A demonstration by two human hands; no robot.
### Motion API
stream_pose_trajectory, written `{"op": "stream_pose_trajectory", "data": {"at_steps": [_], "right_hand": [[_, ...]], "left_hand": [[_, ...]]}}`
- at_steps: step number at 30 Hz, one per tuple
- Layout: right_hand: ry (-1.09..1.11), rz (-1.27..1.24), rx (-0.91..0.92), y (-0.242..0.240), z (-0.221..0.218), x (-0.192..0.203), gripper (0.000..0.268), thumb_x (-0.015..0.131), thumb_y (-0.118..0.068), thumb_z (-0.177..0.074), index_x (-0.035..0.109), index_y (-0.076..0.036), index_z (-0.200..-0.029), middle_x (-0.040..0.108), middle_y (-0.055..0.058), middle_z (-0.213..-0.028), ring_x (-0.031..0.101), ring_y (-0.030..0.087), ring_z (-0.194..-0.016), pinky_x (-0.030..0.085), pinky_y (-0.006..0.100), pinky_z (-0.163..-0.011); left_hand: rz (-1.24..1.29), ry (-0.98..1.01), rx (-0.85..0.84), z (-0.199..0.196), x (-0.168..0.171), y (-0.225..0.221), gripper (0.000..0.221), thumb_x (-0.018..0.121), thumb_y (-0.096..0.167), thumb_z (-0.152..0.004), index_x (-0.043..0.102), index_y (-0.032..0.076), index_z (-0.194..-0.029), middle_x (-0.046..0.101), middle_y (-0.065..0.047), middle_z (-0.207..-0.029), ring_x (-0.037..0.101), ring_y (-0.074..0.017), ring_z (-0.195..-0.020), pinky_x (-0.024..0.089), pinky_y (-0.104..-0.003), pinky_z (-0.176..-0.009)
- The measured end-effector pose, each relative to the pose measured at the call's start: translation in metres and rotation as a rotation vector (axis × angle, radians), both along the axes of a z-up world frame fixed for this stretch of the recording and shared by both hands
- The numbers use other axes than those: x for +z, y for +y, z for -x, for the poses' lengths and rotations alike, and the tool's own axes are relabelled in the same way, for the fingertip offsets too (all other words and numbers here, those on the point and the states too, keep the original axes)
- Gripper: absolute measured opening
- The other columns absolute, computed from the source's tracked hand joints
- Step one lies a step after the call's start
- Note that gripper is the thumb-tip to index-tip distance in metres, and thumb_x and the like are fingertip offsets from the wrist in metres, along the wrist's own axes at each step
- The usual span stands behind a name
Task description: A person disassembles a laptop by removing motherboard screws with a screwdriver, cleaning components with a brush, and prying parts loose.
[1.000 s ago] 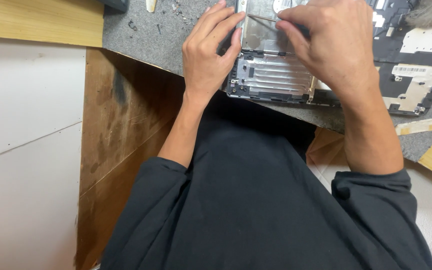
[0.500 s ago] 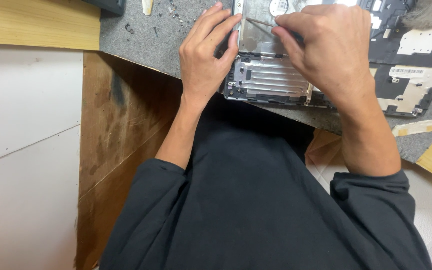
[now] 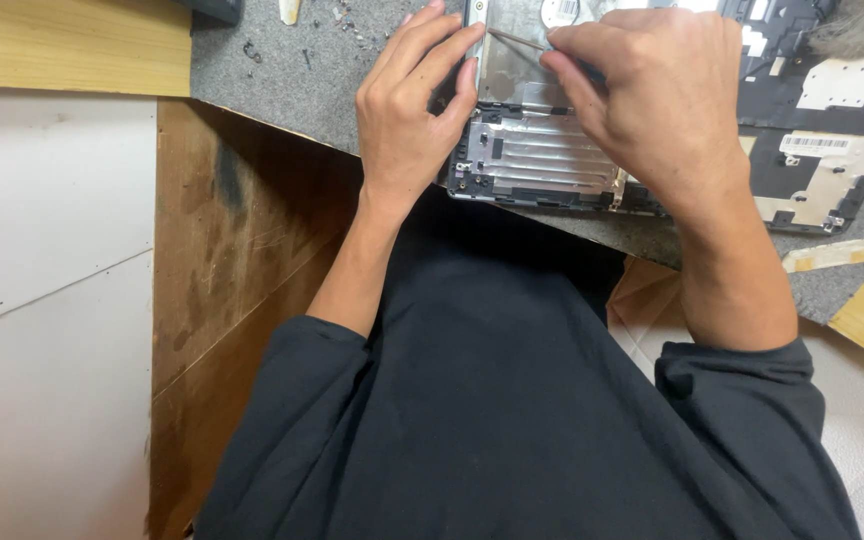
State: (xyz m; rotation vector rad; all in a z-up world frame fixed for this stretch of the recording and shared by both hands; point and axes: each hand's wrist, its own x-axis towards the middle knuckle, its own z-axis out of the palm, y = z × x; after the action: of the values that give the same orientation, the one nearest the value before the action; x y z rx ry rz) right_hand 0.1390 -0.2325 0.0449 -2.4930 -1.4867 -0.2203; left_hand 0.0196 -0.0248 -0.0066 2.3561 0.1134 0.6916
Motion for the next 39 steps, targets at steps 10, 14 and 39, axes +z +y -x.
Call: {"op": "stream_pose_trajectory", "data": {"at_steps": [10, 14, 39], "right_hand": [[0.033, 0.000, -0.012, 0.000, 0.004, 0.001, 0.016, 0.079, -0.033, -0.121, 0.082, -0.024, -0.108, 0.070, -0.008, -0.080, 0.065, 0.019, -0.068, 0.035, 0.036, -0.052], [-0.010, -0.012, -0.014, -0.009, -0.004, -0.004, 0.013, 0.086, -0.035, -0.118, 0.088, -0.022, -0.117, 0.083, -0.005, -0.101, 0.075, 0.017, -0.083, 0.045, 0.034, -0.055], [0.175, 0.135, -0.043, -0.012, 0.010, 0.016, 0.013, 0.077, -0.028, -0.111, 0.087, -0.025, -0.118, 0.079, -0.002, -0.097, 0.072, 0.027, -0.081, 0.047, 0.042, -0.052]], "left_hand": [[0.000, 0.014, 0.012, 0.000, 0.000, -0.001, 0.023, 0.073, 0.001, -0.098, 0.073, 0.010, -0.119, 0.071, -0.005, -0.116, 0.068, -0.0287, -0.120, 0.054, -0.046, -0.112], [0.009, 0.000, 0.012, 0.001, 0.001, -0.001, 0.022, 0.072, 0.000, -0.098, 0.073, 0.008, -0.118, 0.071, -0.006, -0.116, 0.067, -0.0290, -0.121, 0.054, -0.046, -0.112], [-0.041, 0.027, -0.068, 0.005, 0.008, 0.005, 0.030, 0.075, 0.012, -0.095, 0.068, 0.015, -0.124, 0.066, -0.003, -0.120, 0.068, -0.0245, -0.109, 0.061, -0.037, -0.087]]}}
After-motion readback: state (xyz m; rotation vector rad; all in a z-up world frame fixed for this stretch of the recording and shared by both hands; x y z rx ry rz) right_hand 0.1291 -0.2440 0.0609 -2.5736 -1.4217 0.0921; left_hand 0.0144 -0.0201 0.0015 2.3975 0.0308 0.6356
